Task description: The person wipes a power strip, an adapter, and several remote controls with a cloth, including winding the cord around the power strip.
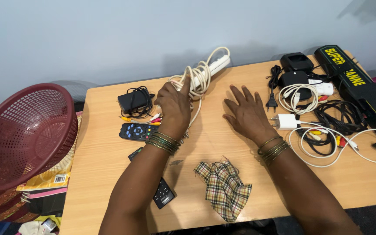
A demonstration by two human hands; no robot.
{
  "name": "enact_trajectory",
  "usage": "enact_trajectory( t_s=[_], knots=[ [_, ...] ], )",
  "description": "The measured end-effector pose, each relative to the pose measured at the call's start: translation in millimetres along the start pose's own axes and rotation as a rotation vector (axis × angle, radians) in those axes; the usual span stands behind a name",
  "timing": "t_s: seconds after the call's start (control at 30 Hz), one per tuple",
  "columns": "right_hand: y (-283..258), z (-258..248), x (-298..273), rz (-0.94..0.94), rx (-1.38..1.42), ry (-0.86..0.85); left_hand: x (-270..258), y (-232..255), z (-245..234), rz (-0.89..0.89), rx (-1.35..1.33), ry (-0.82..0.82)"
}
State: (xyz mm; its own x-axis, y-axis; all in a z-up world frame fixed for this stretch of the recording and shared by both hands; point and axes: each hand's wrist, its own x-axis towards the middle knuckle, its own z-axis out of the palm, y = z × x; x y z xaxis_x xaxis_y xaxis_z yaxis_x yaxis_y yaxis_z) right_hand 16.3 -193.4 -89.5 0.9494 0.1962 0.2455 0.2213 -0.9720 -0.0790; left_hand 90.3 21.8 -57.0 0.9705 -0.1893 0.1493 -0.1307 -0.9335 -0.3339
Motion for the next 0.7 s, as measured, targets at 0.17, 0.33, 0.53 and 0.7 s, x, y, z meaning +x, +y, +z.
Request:
enact_trajectory(
  t_s=[0.17, 0.33, 0.53, 0.7],
  knots=[
    [7, -18, -7, 0.055, -0.099, 0.016, -11, -14, -3, -0.02, -0.171, 0.033],
    [12, -37, -18, 0.168, -0.093, -0.048, -21, -23, -1, -0.032, -0.322, 0.101],
    [10, -47, -23, 0.189, -0.118, -0.089, -13, -40, 29, -0.043, -0.409, 0.151],
    [6, -46, -20, 0.207, -0.135, -0.14, -14, -60, 10, -0.032, -0.36, 0.042]
  ],
)
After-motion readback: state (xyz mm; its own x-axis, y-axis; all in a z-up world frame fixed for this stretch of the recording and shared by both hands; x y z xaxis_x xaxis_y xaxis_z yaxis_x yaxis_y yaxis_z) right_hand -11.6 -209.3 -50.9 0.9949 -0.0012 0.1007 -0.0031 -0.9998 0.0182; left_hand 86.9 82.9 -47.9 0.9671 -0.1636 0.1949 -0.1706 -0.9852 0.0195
